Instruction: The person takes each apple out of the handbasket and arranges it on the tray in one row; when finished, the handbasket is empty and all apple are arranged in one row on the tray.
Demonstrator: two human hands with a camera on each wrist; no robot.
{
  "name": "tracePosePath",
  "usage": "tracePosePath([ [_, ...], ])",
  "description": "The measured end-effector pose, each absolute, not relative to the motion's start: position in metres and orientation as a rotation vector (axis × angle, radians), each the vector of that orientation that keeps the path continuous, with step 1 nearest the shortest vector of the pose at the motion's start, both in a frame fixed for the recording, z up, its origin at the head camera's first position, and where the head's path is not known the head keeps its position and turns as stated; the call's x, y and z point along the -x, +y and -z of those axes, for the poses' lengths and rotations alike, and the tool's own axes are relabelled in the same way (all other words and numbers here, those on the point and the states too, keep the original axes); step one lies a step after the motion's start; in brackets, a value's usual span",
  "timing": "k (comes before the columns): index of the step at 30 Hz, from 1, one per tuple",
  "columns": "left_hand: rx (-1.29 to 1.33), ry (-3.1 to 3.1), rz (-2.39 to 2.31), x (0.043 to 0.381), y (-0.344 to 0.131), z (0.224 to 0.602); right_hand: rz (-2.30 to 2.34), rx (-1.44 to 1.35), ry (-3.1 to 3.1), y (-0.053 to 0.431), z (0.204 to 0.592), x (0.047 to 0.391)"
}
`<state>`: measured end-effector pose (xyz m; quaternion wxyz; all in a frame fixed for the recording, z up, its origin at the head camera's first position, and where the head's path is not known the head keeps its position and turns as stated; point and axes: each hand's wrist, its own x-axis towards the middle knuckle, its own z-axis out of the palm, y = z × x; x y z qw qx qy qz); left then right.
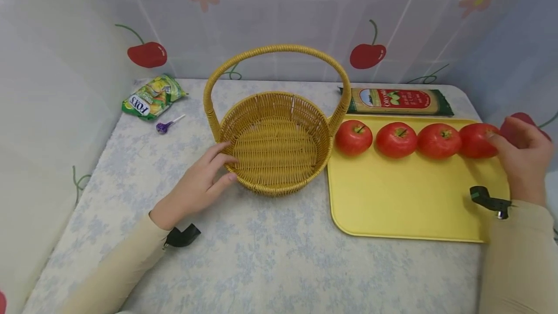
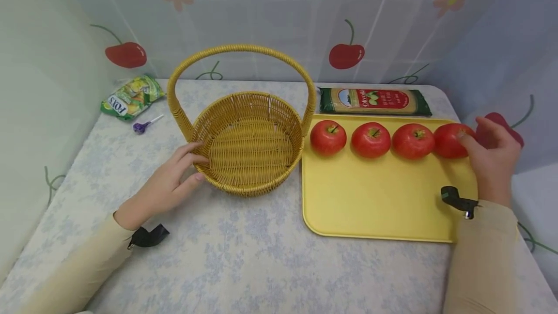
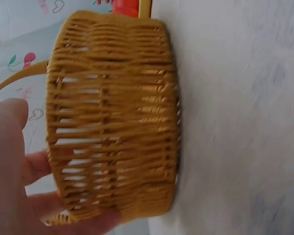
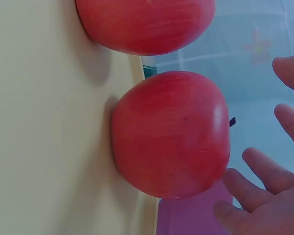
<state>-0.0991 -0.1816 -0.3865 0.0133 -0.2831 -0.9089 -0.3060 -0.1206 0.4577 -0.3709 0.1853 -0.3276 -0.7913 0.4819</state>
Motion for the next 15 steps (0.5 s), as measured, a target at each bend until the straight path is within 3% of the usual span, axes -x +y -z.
tracePosePath([
  [15,0.72,-2.897,0.782,0.117,-0.229,0.348,-1.193,0.889,-2.522,0.462,0.351,0.118],
])
